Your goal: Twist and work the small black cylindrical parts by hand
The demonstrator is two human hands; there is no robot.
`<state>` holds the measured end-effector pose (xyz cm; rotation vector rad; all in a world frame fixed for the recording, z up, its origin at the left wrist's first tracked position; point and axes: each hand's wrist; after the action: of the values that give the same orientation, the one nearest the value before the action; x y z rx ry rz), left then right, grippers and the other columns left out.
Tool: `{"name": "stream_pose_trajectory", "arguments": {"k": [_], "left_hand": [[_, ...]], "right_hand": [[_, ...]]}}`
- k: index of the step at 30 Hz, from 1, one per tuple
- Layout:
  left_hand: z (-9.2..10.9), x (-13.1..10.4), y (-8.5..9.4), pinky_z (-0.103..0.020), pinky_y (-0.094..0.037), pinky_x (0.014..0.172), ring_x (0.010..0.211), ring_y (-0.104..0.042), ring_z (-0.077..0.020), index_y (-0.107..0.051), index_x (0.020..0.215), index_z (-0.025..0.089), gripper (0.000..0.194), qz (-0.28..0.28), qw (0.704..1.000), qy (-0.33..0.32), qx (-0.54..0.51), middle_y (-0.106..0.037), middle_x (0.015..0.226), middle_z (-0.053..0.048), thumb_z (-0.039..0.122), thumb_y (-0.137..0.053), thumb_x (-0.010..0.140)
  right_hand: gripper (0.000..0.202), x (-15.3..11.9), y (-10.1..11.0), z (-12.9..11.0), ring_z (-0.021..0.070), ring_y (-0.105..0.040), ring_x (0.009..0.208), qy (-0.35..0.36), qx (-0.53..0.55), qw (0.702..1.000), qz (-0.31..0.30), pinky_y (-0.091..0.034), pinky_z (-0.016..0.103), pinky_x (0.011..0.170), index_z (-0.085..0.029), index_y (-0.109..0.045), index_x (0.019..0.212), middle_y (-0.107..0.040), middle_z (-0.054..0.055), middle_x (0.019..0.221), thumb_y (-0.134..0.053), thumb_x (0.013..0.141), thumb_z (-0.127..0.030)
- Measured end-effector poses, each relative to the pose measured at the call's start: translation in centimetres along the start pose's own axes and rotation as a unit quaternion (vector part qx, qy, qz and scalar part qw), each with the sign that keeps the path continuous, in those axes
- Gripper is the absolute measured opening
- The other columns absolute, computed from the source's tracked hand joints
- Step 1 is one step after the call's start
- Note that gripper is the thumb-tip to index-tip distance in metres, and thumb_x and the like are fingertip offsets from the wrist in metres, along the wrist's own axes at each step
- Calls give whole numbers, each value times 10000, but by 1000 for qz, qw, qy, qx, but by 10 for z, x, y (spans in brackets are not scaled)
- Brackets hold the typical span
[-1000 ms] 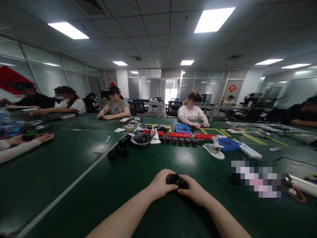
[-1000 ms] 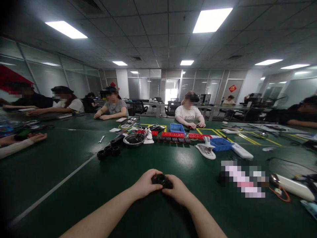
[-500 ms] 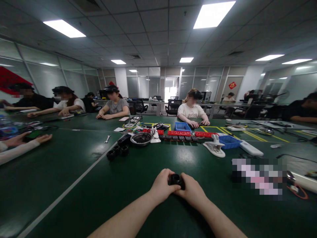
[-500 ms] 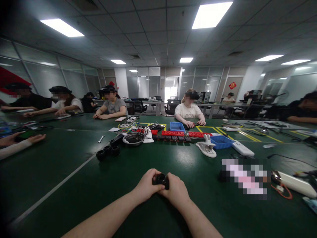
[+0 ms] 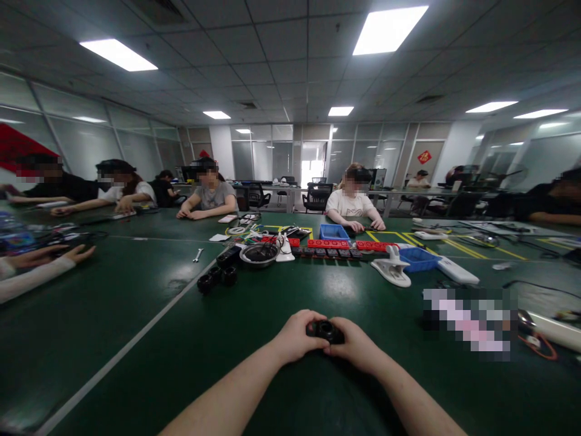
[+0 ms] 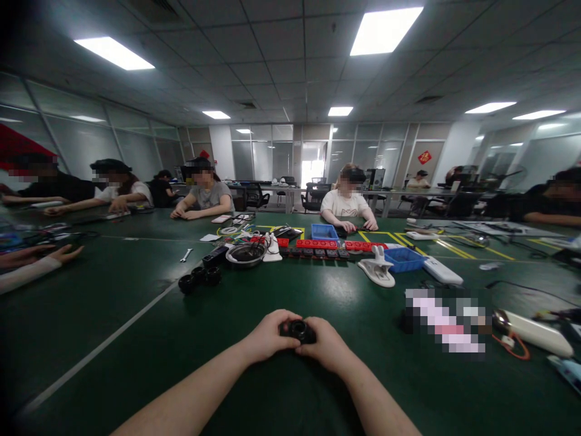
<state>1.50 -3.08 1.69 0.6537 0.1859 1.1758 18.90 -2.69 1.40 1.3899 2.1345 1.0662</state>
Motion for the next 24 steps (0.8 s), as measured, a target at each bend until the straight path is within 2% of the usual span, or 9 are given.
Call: {"name": "stream_pose_trajectory", "arguments": {"k": [5, 8, 10, 12, 14, 15, 17, 20, 24], "left_hand": [[4, -2, -14, -257, -399, 664, 753, -495, -159, -570, 894, 167, 388, 77, 995, 69, -8, -529, 871, -24, 199, -725, 539], [6, -2, -16, -259, -400, 691, 786, -497, -165, -559, 876, 159, 369, 106, 991, 85, -7, -528, 876, -31, 187, -716, 544], [8, -2, -14, -260, -402, 701, 790, -497, -164, -563, 880, 168, 357, 95, 992, 80, -5, -529, 882, -27, 192, -710, 555], [8, -2, -9, -264, -404, 712, 799, -499, -164, -572, 901, 183, 355, 68, 995, 66, -4, -534, 901, -24, 205, -704, 572], [7, -1, -4, -270, -406, 728, 815, -503, -168, -579, 935, 195, 370, 39, 998, 45, -2, -542, 922, -23, 216, -698, 585], [6, -1, -2, -273, -407, 735, 821, -506, -171, -580, 956, 197, 384, 25, 999, 36, -2, -547, 929, -25, 219, -696, 590], [4, 0, 2, -279, -409, 740, 825, -512, -176, -578, 994, 197, 411, 0, 1000, 19, -6, -557, 939, -28, 228, -693, 600], [4, 0, 4, -281, -410, 732, 825, -517, -183, -579, 1002, 188, 421, -10, 1000, 9, -6, -562, 941, -34, 236, -697, 601], [7, -3, -2, -280, -408, 715, 813, -515, -183, -580, 934, 178, 386, 21, 999, 32, 8, -553, 899, -30, 241, -713, 577]], "right_hand": [[228, -1, -13, -11, 200, -520, 682, -71, -163, 980, 94, -334, 257, 560, -161, -488, 735, -575, 54, 735, -613, 625, -317], [188, 0, -16, -16, 227, -530, 721, -80, -209, 968, 109, -352, 290, 606, -155, -501, 747, -583, 78, 750, -568, 664, -311], [255, 0, -14, -14, 240, -533, 775, -62, -180, 977, 92, -372, 309, 658, -149, -528, 816, -590, 84, 807, -597, 645, -324], [423, 0, -11, -8, 245, -524, 865, -23, -113, 991, 63, -380, 326, 738, -150, -529, 966, -584, 88, 928, -652, 598, -318], [557, 0, -6, 0, 241, -504, 944, 17, -39, 999, 28, -370, 335, 810, -169, -491, 1093, -559, 82, 1032, -674, 578, -272], [560, 0, -3, 3, 235, -500, 962, 29, -6, 1000, 10, -366, 334, 830, -177, -487, 1113, -553, 77, 1053, -665, 586, -240], [474, 0, 3, 8, 221, -509, 950, 33, 43, 998, -23, -373, 323, 828, -178, -520, 1077, -561, 65, 1035, -629, 615, -185], [330, 0, 6, 9, 197, -535, 849, 16, 62, 997, -44, -399, 284, 736, -165, -560, 952, -584, 38, 927, -613, 626, -161], [229, 2, -1, 5, 156, -511, 663, -21, -3, 1000, -3, -352, 226, 546, -167, -500, 738, -556, -4, 717, -659, 590, -241]]}}
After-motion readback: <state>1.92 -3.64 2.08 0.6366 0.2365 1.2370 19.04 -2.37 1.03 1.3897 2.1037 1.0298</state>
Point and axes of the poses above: each hand's wrist, its own x-axis towards the middle knuckle, its own y-axis out of the back of the hand, z = x × y
